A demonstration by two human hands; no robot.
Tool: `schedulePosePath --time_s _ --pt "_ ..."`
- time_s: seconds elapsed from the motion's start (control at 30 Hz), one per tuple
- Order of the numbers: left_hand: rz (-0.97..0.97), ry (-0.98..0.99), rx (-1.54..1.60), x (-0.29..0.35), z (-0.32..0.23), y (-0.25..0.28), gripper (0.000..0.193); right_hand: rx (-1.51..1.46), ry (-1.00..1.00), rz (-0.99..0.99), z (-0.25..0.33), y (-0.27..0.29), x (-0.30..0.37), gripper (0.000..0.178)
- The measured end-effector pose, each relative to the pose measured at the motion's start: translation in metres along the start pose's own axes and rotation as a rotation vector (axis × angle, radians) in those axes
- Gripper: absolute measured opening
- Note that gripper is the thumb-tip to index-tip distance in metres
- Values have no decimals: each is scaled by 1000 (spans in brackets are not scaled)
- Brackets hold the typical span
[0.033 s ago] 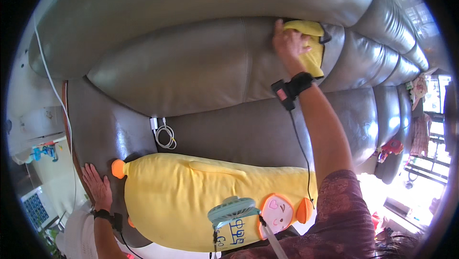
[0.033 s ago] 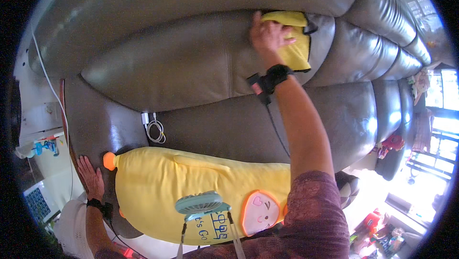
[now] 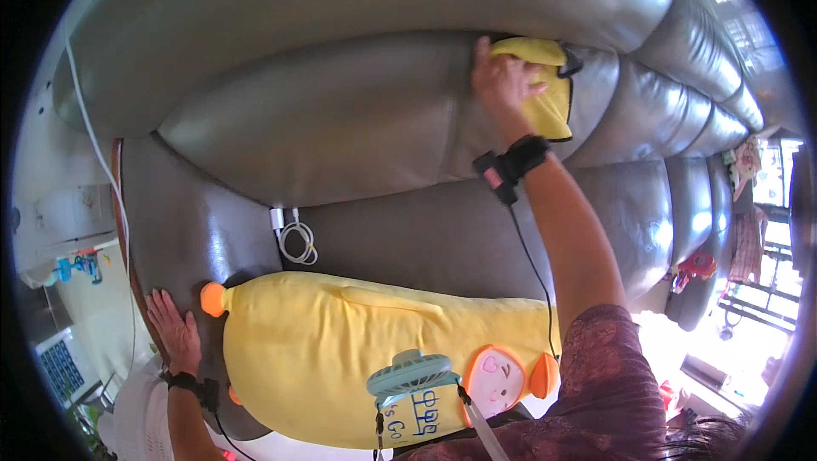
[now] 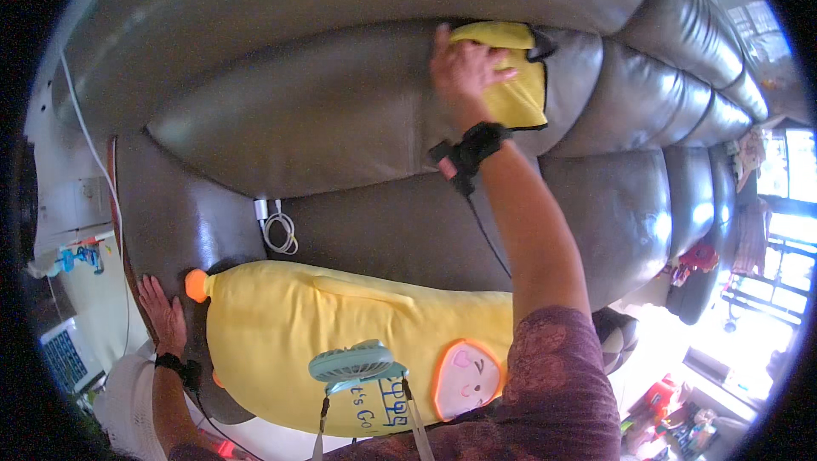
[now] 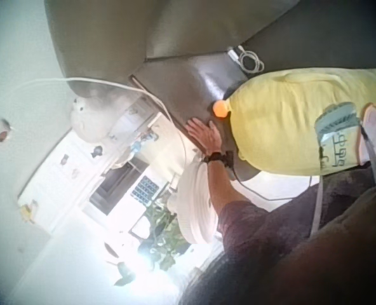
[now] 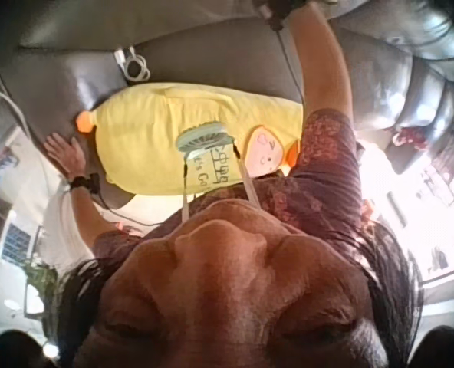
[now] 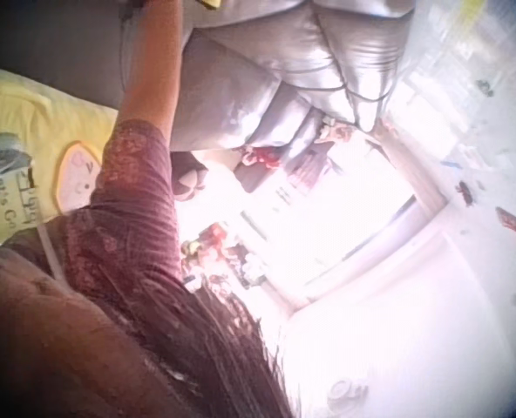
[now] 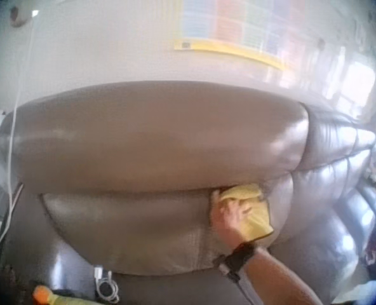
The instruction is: The person wipes a small red stool, a leather couch, and a round stool using a cloth.
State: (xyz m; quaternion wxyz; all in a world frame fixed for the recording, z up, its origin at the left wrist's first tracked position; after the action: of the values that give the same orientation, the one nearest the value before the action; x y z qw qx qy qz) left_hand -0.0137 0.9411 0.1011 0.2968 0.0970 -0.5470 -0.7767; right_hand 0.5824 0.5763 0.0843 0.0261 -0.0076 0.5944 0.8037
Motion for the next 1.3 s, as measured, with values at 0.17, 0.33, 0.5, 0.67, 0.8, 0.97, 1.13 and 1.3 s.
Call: schedulePosePath --time_s 0.17,0.33,0.5,0.67,0.8,0.97,1.13,1.3 --pt "-54 -34 1 -7 -5 -5 62 -282 561 -411 166 -18 153 53" --pt "-96 -31 19 -5 -5 -9 62 -223 686 8 289 -52 212 52" --pt "-145 -19 6 -2 1 -14 65 36 1145 162 298 -53 246 50" --pt "-124 44 -8 -1 3 -13 63 9 1461 -8 243 -30 192 38" --pt "-191 31 13 1 2 -7 62 142 1255 -130 154 -19 129 39" --pt "-223 -2 36 2 0 -3 61 297 888 -136 30 -13 82 37" --pt "-175 13 37 0 2 -5 63 -1155 -29 -146 -32 0 67 37" --pt "-203 22 100 6 7 -3 66 -1928 -604 176 49 -22 95 45"
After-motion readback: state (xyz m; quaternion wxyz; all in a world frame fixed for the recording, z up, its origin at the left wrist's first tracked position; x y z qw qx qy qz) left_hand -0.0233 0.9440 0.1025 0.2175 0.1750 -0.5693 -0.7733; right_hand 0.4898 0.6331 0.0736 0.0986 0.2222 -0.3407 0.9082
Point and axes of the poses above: each hand's wrist, its own x-axis away from the middle knuckle, its own y-axis out of the back of the hand, z = x × y, the point moved 9 cm from there along -x, towards the middle knuckle, and after that the axes turned 3 degrees about -y, right-handed, at the moved point
